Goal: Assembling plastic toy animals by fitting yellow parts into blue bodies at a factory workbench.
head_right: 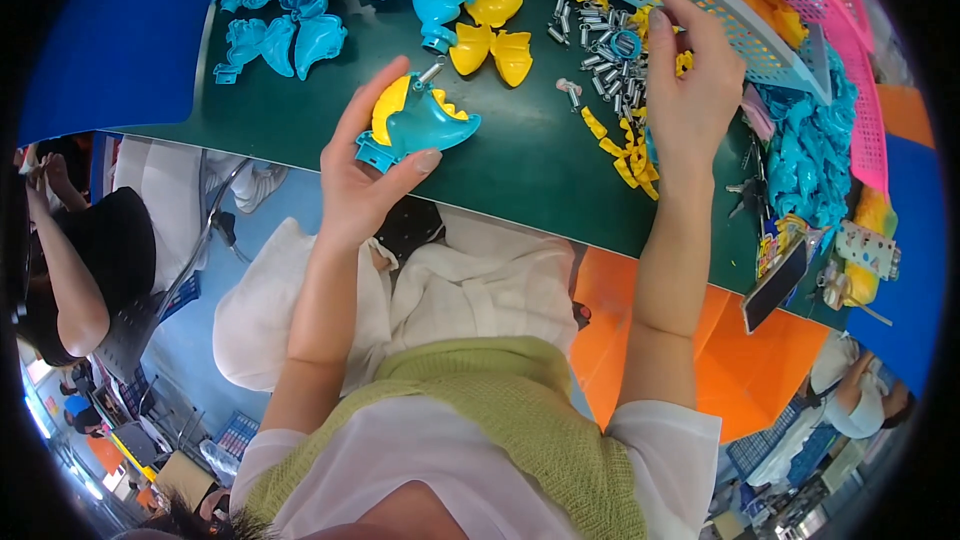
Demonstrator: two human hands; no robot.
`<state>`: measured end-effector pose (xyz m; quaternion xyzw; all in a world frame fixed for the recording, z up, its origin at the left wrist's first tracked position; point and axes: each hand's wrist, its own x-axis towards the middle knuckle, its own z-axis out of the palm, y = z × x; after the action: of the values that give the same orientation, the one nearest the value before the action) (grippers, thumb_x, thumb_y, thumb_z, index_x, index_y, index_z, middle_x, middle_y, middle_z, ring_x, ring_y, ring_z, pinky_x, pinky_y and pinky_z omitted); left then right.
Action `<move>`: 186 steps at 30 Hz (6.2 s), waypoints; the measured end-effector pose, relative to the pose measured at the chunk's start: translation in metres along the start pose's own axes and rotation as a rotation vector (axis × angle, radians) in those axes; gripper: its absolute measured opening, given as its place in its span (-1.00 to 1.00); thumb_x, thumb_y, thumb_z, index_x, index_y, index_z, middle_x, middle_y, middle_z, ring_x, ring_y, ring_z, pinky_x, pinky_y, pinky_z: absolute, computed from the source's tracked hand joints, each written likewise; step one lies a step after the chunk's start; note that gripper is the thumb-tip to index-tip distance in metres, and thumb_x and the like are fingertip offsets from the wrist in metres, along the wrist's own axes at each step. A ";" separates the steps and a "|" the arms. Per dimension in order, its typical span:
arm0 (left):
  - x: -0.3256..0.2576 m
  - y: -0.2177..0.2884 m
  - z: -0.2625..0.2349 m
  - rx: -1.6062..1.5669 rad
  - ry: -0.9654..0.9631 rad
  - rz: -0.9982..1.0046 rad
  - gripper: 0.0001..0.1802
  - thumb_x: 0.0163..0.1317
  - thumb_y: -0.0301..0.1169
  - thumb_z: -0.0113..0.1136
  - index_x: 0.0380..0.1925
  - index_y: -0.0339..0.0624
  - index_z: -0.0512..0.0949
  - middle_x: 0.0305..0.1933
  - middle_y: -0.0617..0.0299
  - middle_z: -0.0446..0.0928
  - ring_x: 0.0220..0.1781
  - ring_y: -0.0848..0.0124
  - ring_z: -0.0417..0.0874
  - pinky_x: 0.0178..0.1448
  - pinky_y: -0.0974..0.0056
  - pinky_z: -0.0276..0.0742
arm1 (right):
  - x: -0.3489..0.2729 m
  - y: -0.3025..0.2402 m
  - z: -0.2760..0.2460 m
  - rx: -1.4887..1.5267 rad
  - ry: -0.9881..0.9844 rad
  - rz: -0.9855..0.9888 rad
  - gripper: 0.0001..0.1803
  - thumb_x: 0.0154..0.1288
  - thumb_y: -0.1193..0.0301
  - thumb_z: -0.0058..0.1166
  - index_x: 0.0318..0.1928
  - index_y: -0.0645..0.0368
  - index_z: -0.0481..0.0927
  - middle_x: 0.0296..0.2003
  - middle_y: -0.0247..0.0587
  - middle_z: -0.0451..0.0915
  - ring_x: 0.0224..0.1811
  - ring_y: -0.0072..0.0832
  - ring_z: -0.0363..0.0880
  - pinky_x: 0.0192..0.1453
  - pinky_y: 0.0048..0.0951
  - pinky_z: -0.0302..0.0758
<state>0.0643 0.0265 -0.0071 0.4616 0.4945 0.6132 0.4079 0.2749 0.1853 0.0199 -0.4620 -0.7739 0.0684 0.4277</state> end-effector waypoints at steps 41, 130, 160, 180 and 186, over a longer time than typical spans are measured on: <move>0.003 -0.005 -0.002 -0.016 -0.029 0.055 -0.28 -0.07 -0.57 0.33 0.17 -0.26 0.29 0.15 0.16 0.33 0.12 0.44 0.38 0.17 0.37 0.30 | -0.013 -0.047 0.039 -0.051 -0.495 -0.460 -0.37 0.01 0.43 0.19 0.17 -0.04 0.36 0.10 -0.28 0.40 0.20 -0.33 0.29 0.34 -0.04 -0.04; 0.000 -0.016 -0.003 -0.435 0.090 -0.010 -0.47 0.21 -0.46 0.09 0.15 -0.36 0.20 0.11 0.09 0.35 0.11 0.39 0.41 0.16 0.30 0.33 | -0.014 -0.048 0.023 0.292 -0.386 -0.297 -0.48 0.08 0.49 0.16 0.11 0.15 0.40 0.17 -0.14 0.34 0.18 -0.25 0.32 0.21 -0.39 0.26; -0.001 -0.021 -0.002 -0.226 0.107 0.012 -0.46 0.27 -0.26 0.04 0.15 -0.33 0.21 0.07 0.10 0.41 0.05 0.28 0.51 0.15 0.18 0.42 | -0.045 0.146 -0.145 -0.773 -0.169 0.230 -0.33 0.03 0.06 0.16 0.18 -0.09 0.35 0.21 0.28 0.12 0.22 0.17 0.14 0.26 -0.07 0.16; -0.003 -0.019 -0.002 -0.261 0.094 0.000 -0.46 0.24 -0.33 0.11 0.14 -0.36 0.23 0.08 0.10 0.38 0.08 0.44 0.41 0.17 0.35 0.30 | -0.047 0.135 -0.142 -0.664 0.046 0.320 -0.50 -0.05 0.28 0.15 0.00 0.06 0.51 0.16 0.03 0.27 0.18 -0.06 0.27 0.25 -0.23 0.21; -0.003 -0.019 -0.001 -0.252 0.088 -0.004 -0.44 0.23 -0.29 0.12 0.14 -0.37 0.22 0.07 0.10 0.38 0.08 0.43 0.42 0.17 0.34 0.31 | -0.034 0.152 -0.137 -0.932 -0.163 0.266 -0.44 -0.06 0.25 0.15 0.05 0.05 0.47 0.17 0.11 0.26 0.19 -0.01 0.27 0.25 -0.21 0.23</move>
<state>0.0646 0.0271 -0.0262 0.3784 0.4318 0.6893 0.4418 0.4808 0.2049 0.0092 -0.6923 -0.6874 -0.1949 0.1012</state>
